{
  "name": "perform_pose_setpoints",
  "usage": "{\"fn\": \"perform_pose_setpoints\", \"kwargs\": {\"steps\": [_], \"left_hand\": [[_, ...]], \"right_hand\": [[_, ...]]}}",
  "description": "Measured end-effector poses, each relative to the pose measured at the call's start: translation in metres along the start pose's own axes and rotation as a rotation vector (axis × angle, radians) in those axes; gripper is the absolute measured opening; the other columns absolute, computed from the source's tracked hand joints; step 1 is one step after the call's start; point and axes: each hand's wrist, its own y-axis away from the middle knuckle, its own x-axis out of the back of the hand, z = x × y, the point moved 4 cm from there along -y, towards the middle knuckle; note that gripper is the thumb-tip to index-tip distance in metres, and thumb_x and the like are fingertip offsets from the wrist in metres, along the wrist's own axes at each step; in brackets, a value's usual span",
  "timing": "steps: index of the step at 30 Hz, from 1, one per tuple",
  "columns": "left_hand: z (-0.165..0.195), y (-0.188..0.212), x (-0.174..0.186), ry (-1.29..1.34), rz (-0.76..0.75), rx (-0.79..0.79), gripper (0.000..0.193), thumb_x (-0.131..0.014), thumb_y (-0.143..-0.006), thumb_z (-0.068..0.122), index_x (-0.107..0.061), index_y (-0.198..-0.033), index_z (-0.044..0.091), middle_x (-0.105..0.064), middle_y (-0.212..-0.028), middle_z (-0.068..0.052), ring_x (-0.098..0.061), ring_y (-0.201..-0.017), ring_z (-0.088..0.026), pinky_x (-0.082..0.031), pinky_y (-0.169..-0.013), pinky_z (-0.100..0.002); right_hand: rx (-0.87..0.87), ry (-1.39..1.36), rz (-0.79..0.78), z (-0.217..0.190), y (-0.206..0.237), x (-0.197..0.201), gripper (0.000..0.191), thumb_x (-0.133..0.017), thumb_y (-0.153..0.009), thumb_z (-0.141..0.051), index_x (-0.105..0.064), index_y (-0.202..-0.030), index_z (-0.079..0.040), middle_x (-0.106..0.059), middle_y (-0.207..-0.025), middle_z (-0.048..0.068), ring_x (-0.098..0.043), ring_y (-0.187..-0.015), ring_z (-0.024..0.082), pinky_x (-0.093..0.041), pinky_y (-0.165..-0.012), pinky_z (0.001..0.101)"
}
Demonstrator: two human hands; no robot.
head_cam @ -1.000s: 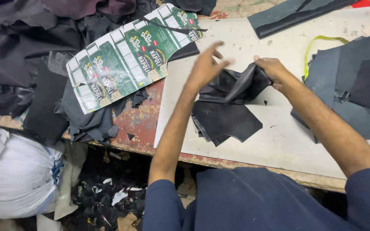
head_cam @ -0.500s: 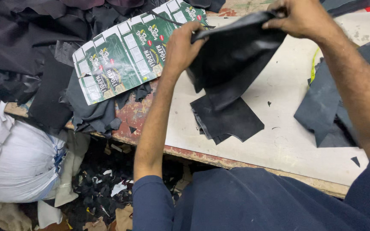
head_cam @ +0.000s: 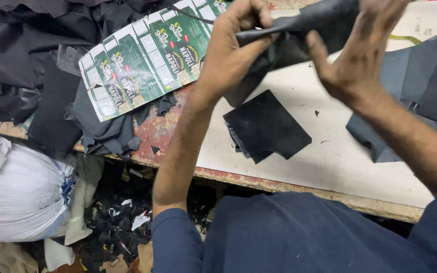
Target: The person lays a dark fabric piece on a table, places a cardboard template on top, and marks the fabric with a pen. They then cut the fabric along the marked lines using shears, remove the template, and measure the cut piece with a tape measure.
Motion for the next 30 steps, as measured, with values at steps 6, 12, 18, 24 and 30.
{"fn": "perform_pose_setpoints", "kwargs": {"steps": [6, 12, 18, 24, 30], "left_hand": [[0.036, 0.030, -0.047, -0.203, -0.082, -0.056, 0.028, -0.070, -0.099, -0.010, -0.061, -0.121, 0.004, -0.068, -0.109, -0.002, -0.070, -0.102, -0.007, -0.060, -0.092, -0.024], [0.048, 0.024, 0.012, -0.181, -0.077, 0.095, 0.022, -0.071, -0.102, -0.008, -0.068, -0.120, 0.003, -0.070, -0.104, -0.002, -0.072, -0.094, -0.007, -0.061, -0.084, -0.024], [0.055, 0.036, 0.092, -0.093, 0.104, 0.151, 0.024, -0.073, -0.103, -0.006, -0.072, -0.125, 0.005, -0.072, -0.108, -0.001, -0.069, -0.099, -0.008, -0.059, -0.088, -0.023], [0.009, 0.100, 0.104, -0.311, -0.123, 0.683, 0.040, -0.072, -0.089, 0.015, -0.072, -0.129, 0.014, -0.078, -0.108, -0.005, -0.070, -0.094, -0.015, -0.055, -0.081, -0.027], [-0.113, 0.133, 0.118, -0.044, 0.114, 0.560, 0.035, -0.061, -0.100, 0.004, -0.068, -0.134, 0.004, -0.072, -0.130, -0.008, -0.065, -0.114, -0.016, -0.049, -0.101, -0.030]], "right_hand": [[-0.210, -0.700, -0.423, -0.057, 0.033, -0.027, 0.062, -0.070, -0.088, 0.003, -0.047, -0.145, -0.002, -0.055, -0.144, 0.021, -0.062, -0.136, 0.034, -0.054, -0.114, 0.0419], [-0.203, -0.514, -0.616, 0.010, 0.037, -0.054, 0.067, -0.060, -0.072, 0.013, -0.062, -0.137, -0.002, -0.069, -0.122, 0.023, -0.067, -0.114, 0.037, -0.054, -0.093, 0.0427], [-0.327, -0.496, -1.153, 0.092, 0.054, -0.077, 0.037, -0.071, -0.093, -0.019, -0.075, -0.129, -0.009, -0.078, -0.102, 0.019, -0.071, -0.092, 0.035, -0.055, -0.085, 0.0433], [-0.234, -0.470, -1.290, 0.165, 0.049, -0.081, 0.035, -0.072, -0.088, -0.028, -0.079, -0.120, -0.015, -0.083, -0.099, 0.007, -0.076, -0.090, 0.022, -0.061, -0.087, 0.0380], [-0.050, 0.066, -0.736, 0.156, -0.040, -0.154, 0.026, -0.068, -0.106, -0.024, -0.078, -0.129, -0.019, -0.075, -0.113, 0.018, -0.068, -0.113, 0.041, -0.051, -0.100, 0.0552]]}}
